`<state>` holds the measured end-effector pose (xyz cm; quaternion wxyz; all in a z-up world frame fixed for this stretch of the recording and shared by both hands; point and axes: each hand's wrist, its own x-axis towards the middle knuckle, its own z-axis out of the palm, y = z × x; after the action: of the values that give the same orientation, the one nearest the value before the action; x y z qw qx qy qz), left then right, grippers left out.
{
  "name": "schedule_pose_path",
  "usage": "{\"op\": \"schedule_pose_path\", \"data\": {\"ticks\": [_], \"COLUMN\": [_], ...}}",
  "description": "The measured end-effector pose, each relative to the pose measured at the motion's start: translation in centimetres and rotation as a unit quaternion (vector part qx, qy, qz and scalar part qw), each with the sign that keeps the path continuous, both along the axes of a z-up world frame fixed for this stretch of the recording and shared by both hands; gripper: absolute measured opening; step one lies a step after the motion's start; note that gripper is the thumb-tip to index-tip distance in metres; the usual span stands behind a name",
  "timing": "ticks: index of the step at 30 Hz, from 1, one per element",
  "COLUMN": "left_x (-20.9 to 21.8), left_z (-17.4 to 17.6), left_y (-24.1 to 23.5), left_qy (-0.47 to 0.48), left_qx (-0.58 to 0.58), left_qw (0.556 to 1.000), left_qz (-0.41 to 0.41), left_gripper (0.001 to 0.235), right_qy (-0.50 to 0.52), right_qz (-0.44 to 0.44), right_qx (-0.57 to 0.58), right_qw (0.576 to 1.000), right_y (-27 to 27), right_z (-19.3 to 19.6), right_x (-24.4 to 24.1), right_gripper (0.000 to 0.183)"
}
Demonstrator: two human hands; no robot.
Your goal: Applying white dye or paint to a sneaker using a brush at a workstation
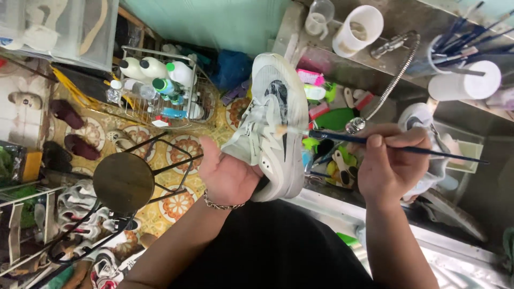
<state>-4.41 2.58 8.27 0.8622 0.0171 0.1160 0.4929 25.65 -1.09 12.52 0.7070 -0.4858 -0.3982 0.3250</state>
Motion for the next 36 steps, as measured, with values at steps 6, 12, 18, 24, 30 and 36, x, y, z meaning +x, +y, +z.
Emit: {"op": "schedule_pose_path", "data": {"ticks": [6, 12, 18, 24, 30, 36], "left_x": [-0.2, -0.3, 0.3, 0.7, 0.4, -0.3], "left_z": [2.3, 3.0, 4.8, 5.9, 5.1, 4.7], "left_y": [-2.9, -4.9, -5.6, -6.3, -6.5, -7.0], "left_qy": [-0.020, -0.029, -0.107, -0.088, -0.067, -0.044], "left_qx": [0.012, 0.000, -0.029, -0.045, -0.033, 0.035], "left_qw": [0.999, 0.999, 0.994, 0.994, 0.995, 0.998], "left_qz": [-0.037, -0.040, -0.011, 0.047, 0.058, 0.011], "left_gripper": [0.130, 0.128, 0.125, 0.111, 0.110, 0.115], "right_qy": [-0.130, -0.079, -0.166, -0.192, -0.211, -0.212], "right_qz": [0.055, 0.048, -0.024, 0.021, 0.068, -0.008], "right_qx": [0.110, 0.090, 0.126, 0.157, 0.214, 0.133], "right_qw": [0.984, 0.992, 0.978, 0.969, 0.951, 0.968], "right_y": [-3.0, -7.0, -9.1, -9.9, -10.9, -11.1], "right_z": [2.9, 3.3, 3.0, 3.4, 2.9, 3.2], "right_x": [0.7, 0.9, 1.5, 2.2, 2.4, 2.2], "right_gripper": [0.029, 0.028, 0.033, 0.028, 0.029, 0.037]}}
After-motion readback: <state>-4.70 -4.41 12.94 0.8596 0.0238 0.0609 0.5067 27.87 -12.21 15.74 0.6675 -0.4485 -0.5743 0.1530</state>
